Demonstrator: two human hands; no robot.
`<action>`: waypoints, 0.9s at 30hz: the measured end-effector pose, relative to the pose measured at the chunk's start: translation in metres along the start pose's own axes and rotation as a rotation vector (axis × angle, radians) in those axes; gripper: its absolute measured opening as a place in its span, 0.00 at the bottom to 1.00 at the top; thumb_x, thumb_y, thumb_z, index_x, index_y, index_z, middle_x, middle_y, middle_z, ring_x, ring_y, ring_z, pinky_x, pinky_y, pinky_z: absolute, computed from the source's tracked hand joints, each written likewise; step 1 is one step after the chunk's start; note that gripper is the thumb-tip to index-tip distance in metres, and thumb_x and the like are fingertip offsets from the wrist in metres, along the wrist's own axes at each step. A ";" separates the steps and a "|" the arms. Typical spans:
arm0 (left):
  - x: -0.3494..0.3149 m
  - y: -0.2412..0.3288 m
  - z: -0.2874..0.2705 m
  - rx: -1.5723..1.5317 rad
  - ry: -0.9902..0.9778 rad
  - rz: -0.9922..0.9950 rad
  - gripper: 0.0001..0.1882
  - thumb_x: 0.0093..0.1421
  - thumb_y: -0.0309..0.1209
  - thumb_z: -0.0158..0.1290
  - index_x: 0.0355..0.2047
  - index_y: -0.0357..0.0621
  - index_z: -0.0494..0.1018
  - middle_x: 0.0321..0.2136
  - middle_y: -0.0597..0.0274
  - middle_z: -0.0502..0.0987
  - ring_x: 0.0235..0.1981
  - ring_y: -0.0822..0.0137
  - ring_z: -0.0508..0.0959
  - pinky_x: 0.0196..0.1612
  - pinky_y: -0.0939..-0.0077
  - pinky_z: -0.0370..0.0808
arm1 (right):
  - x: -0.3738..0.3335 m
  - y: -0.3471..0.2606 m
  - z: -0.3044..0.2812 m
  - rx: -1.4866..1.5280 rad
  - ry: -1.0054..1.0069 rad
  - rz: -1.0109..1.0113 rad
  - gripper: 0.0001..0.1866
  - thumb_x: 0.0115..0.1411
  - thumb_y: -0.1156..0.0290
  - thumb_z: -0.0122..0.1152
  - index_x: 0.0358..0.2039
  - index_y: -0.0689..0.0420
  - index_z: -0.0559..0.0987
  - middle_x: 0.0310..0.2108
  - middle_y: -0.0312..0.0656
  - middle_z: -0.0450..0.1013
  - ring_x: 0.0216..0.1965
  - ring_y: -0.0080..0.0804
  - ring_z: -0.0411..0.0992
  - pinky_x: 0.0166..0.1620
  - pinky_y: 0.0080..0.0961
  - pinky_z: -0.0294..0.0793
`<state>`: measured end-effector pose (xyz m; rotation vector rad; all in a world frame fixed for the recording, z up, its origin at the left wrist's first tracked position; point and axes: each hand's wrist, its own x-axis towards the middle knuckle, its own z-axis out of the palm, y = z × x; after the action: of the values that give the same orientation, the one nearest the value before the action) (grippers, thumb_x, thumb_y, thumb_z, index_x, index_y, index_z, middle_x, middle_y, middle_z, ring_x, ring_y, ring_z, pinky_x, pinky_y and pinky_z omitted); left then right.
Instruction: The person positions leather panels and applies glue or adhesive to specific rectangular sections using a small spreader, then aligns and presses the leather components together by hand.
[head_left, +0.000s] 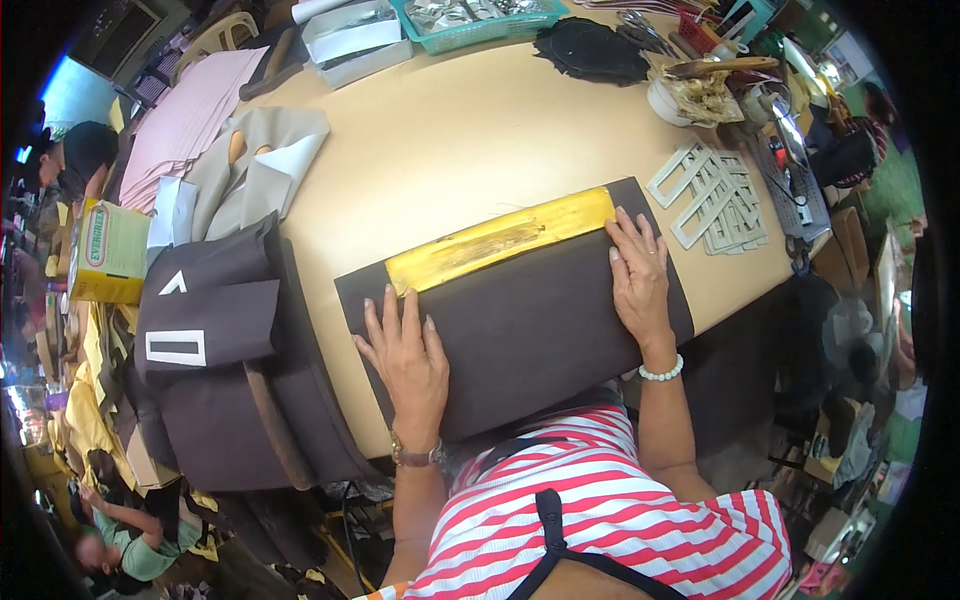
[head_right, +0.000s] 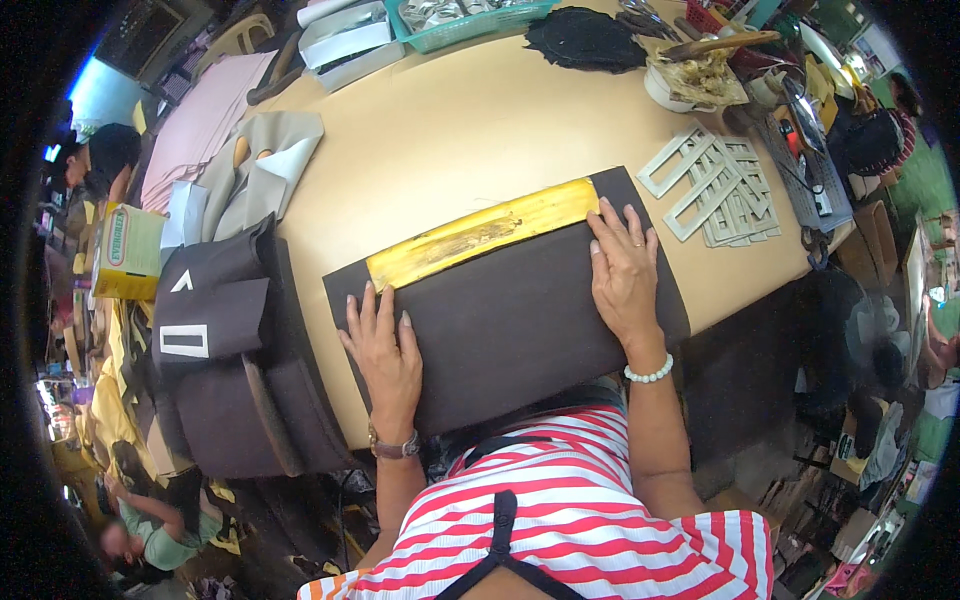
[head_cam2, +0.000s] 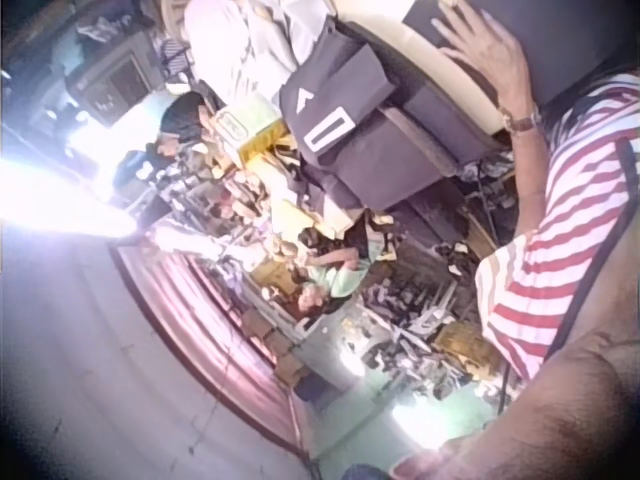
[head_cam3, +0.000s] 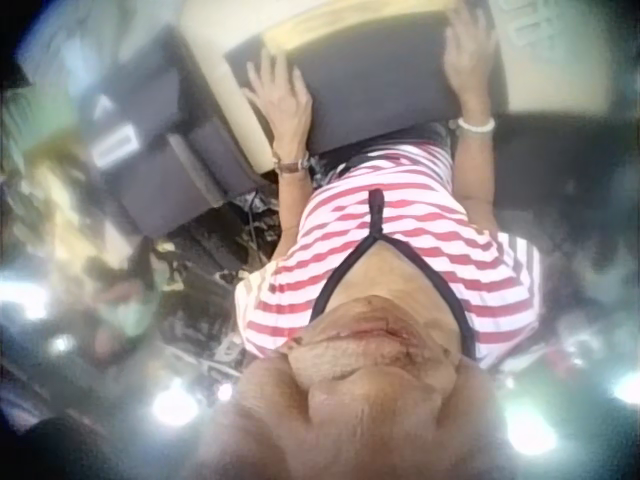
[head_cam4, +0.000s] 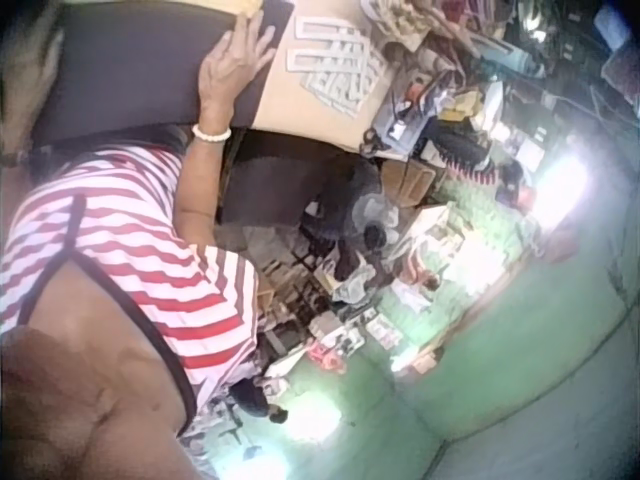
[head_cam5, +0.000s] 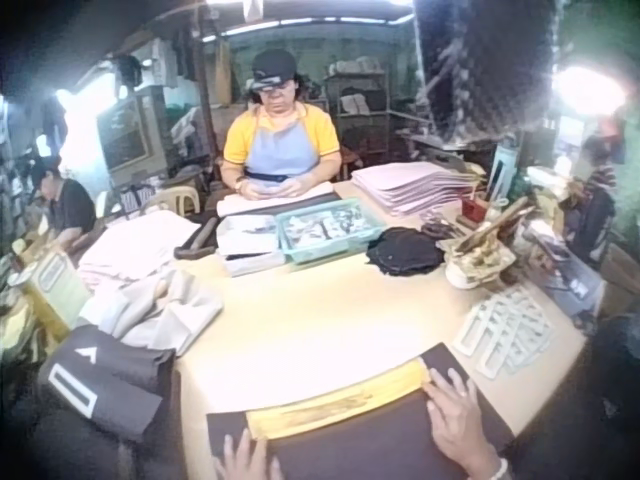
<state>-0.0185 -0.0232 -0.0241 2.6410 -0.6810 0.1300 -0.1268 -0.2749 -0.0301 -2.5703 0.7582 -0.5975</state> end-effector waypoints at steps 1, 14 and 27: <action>0.000 0.000 0.001 -0.004 0.005 0.003 0.21 0.59 0.29 0.47 0.54 0.42 0.65 0.57 0.50 0.62 0.62 0.43 0.54 0.58 0.33 0.47 | 0.000 0.000 0.000 0.004 -0.001 0.007 0.18 0.60 0.73 0.47 0.51 0.55 0.73 0.58 0.41 0.64 0.61 0.50 0.56 0.62 0.52 0.46; 0.002 0.001 -0.001 -0.003 0.005 -0.006 0.21 0.60 0.29 0.47 0.55 0.43 0.66 0.58 0.50 0.61 0.62 0.43 0.54 0.59 0.34 0.46 | 0.000 0.002 0.001 -0.020 -0.033 -0.008 0.18 0.62 0.69 0.47 0.52 0.52 0.73 0.59 0.42 0.63 0.63 0.49 0.53 0.63 0.51 0.43; 0.005 0.007 -0.001 0.183 0.052 0.049 0.20 0.60 0.30 0.46 0.53 0.40 0.66 0.59 0.52 0.61 0.62 0.43 0.53 0.58 0.32 0.46 | 0.001 0.001 0.002 -0.081 -0.022 -0.022 0.16 0.62 0.67 0.47 0.48 0.54 0.75 0.58 0.44 0.63 0.60 0.52 0.56 0.61 0.53 0.48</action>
<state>-0.0170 -0.0302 -0.0194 2.7844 -0.7491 0.2863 -0.1256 -0.2757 -0.0324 -2.6575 0.7619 -0.5551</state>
